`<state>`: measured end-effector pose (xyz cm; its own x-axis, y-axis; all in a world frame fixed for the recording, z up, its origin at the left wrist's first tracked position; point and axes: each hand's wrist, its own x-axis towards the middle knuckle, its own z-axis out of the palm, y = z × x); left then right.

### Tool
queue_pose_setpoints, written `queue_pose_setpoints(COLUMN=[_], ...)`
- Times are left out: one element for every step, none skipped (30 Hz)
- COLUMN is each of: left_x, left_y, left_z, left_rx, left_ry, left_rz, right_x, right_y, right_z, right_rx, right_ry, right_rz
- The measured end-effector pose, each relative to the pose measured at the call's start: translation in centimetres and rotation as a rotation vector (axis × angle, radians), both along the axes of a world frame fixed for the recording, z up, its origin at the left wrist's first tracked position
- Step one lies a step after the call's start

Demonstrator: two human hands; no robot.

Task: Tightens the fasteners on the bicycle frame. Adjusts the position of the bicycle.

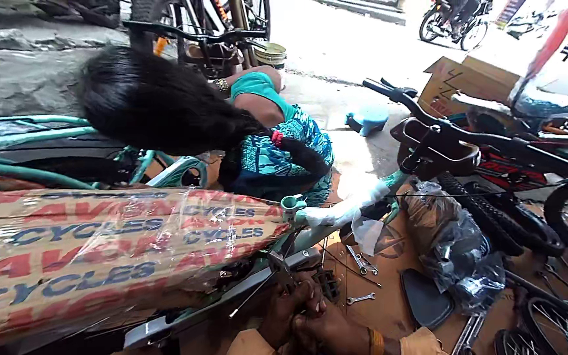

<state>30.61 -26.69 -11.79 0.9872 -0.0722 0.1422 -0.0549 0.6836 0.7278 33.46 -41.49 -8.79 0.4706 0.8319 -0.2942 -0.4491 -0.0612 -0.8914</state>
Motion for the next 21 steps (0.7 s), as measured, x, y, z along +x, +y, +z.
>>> queue_pose_setpoints(left_x=[0.1, 0.1, -0.1, -0.1, -0.1, -0.3, -0.4, -0.4, -0.6, -0.9, -1.3, -2.0, -2.7, -3.4, -4.1, -4.7, -5.3, -5.7, -5.9, -5.8, -5.4], left_y=[-0.2, -0.5, -0.6, -0.6, -0.5, -0.3, -0.2, -0.3, -0.5, -0.5, -0.4, -0.2, 0.3, 1.0, 1.8, 2.5, 3.2, 3.8, 4.2, 4.5, 4.7], left_z=[0.2, 0.4, 0.6, 0.7, 0.7, 0.6, 0.5, 0.4, 0.4, 0.3, 0.2, -0.1, -0.6, -1.1, -1.4, -1.4, -0.9, -0.1, 0.9, 1.9, 2.9], left_rx=[-0.016, -0.028, -0.031, -0.026, -0.019, -0.01, -0.012, -0.033, -0.059, -0.075, -0.065, -0.023, 0.047, 0.125, 0.213, 0.307, 0.426, 0.542, 0.64, 0.73, 0.815], left_ry=[0.007, 0.024, 0.047, 0.07, 0.092, 0.109, 0.125, 0.147, 0.167, 0.178, 0.173, 0.158, 0.136, 0.106, 0.082, 0.07, 0.078, 0.104, 0.142, 0.17, 0.188], left_rz=[0.011, 0.023, 0.038, 0.056, 0.075, 0.087, 0.095, 0.109, 0.141, 0.182, 0.217, 0.247, 0.265, 0.269, 0.296, 0.356, 0.433, 0.517, 0.605, 0.683, 0.745], right_x=[0.0, -0.1, -0.4, -0.5, -0.6, -0.8, -0.7, -0.5, -0.1, 0.3, 0.6, 0.7, 0.8, 0.9, 1.1, 1.2, 1.1, 0.9, 0.6, 0.3, 0.0], right_y=[0.2, 0.3, 0.6, 0.9, 1.2, 1.5, 1.6, 1.5, 1.3, 1.2, 1.1, 1.0, 0.8, 0.3, -0.5, -1.6, -2.7, -4.1, -5.4, -6.8, -8.0], right_z=[-0.1, -0.1, -0.1, -0.2, -0.5, -0.9, -1.2, -1.3, -1.1, -0.9, -0.6, -0.6, -0.9, -1.4, -2.0, -2.6, -3.0, -3.4, -3.9, -4.4, -4.9], right_rx=[-0.003, -0.01, -0.014, -0.012, -0.007, -0.005, -0.006, -0.006, -0.008, -0.015, -0.043, -0.082, -0.131, -0.182, -0.235, -0.293, -0.355, -0.402, -0.439, -0.488, -0.551], right_ry=[-0.011, -0.019, -0.021, -0.026, -0.018, 0.01, 0.05, 0.082, 0.096, 0.087, 0.052, -0.011, -0.1, -0.215, -0.339, -0.444, -0.518, -0.56, -0.566, -0.529, -0.466], right_rz=[-0.02, -0.042, -0.07, -0.108, -0.125, -0.124, -0.104, -0.063, 0.001, 0.06, 0.106, 0.145, 0.193, 0.24, 0.283, 0.317, 0.338, 0.352, 0.367, 0.38, 0.396])
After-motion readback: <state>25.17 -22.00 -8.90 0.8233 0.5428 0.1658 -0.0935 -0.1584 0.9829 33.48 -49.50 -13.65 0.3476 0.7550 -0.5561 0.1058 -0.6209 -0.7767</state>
